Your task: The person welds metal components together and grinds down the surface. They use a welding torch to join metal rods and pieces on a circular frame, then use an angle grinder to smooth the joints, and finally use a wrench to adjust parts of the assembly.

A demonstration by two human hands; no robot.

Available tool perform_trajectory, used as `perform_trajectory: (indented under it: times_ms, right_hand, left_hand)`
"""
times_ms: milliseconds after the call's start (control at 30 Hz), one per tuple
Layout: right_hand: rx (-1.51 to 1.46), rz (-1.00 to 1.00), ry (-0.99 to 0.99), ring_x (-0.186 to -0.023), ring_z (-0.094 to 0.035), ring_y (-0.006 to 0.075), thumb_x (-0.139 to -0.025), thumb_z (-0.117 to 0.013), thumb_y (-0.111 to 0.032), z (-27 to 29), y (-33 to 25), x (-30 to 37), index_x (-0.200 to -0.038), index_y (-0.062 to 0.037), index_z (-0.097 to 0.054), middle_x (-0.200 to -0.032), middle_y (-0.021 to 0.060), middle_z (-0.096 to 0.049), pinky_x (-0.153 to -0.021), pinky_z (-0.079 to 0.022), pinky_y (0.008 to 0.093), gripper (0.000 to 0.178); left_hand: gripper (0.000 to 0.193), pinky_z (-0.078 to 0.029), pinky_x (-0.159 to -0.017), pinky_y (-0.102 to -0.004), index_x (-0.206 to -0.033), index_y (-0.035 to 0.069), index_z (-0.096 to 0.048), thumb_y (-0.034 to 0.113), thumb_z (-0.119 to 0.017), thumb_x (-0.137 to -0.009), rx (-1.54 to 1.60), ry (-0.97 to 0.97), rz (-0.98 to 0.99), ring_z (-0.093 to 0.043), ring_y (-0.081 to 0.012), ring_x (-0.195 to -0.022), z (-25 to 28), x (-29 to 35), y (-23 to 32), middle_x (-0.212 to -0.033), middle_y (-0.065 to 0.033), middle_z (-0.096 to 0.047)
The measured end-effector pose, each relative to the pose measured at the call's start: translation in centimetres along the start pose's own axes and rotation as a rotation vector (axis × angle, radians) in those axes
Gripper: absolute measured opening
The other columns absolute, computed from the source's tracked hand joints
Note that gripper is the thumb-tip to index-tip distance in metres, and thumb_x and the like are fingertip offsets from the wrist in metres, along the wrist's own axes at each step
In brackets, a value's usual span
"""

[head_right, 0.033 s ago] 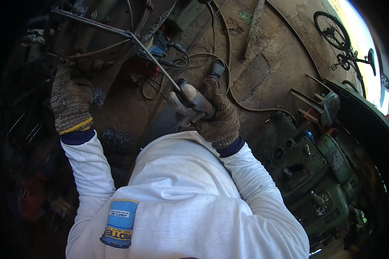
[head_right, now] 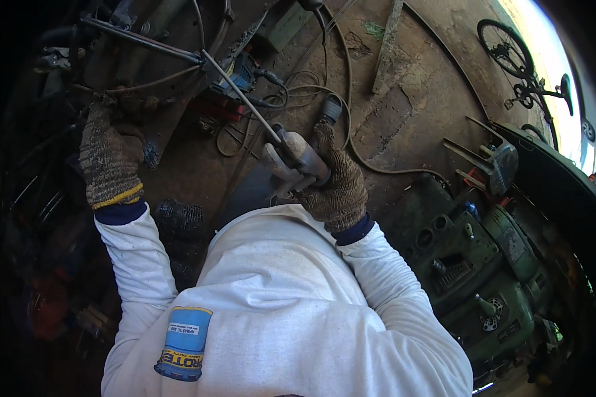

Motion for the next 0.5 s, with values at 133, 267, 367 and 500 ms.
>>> perform_trajectory:
  times_ms: [133,267,367,500]
  right_hand:
    - [0.387,0.229,-0.009,-0.099,-0.065,0.0205,-0.079,-0.076,-0.012,-2.0,-4.3,-0.2,-0.137,-0.0029,-0.039,-0.114,0.0086,-0.063,-0.086,-0.053,0.0320,0.069]
    - [0.720,0.448,0.000,-0.100,-0.063,0.0165,-0.087,-0.069,-0.015,-2.2,-10.0,-1.0,-0.137,-0.0033,-0.037,-0.114,0.0083,-0.060,-0.083,-0.052,0.0267,0.061]
    - [0.904,0.284,0.165,-0.085,-0.061,0.0128,-0.088,-0.065,-0.009,-3.3,-12.5,-1.3,-0.135,-0.0026,-0.039,-0.107,0.0076,-0.061,-0.071,-0.051,0.0248,0.053]
    - [1.236,0.220,0.183,-0.080,-0.060,0.0117,-0.089,-0.064,-0.008,-3.4,-13.8,-2.1,-0.132,-0.0031,-0.043,-0.102,0.0065,-0.062,-0.068,-0.050,0.0245,0.048]
  left_hand:
    - [0.042,-0.048,-0.095,-0.0424,-0.119,0.006,-0.060,0.008,-0.062,-0.077,0.108,0.070,-0.029,-0.061,-0.0337,-0.107,-0.4,0.8,-0.1,-0.110,-0.0151,-0.066]
    - [0.040,-0.048,-0.095,-0.0397,-0.118,0.005,-0.061,0.003,-0.061,-0.077,-0.061,0.136,-0.058,-0.062,-0.0343,-0.106,-0.1,1.1,0.6,-0.112,-0.0166,-0.065]
    - [0.041,-0.048,-0.095,-0.0407,-0.118,0.007,-0.061,0.004,-0.062,-0.077,-0.110,0.124,-0.023,-0.061,-0.0346,-0.106,-0.6,1.0,0.9,-0.113,-0.0161,-0.065]
    - [0.043,-0.047,-0.096,-0.0419,-0.118,0.009,-0.061,0.005,-0.063,-0.076,-0.126,0.111,0.033,-0.061,-0.0350,-0.107,-1.1,1.1,0.2,-0.113,-0.0154,-0.065]
Point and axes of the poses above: each hand's wrist, its own x-axis away from the middle knuckle, its own z-axis out of the back of the hand, y = z × x, the point moved 3 cm from there along -x, towards the middle knuckle
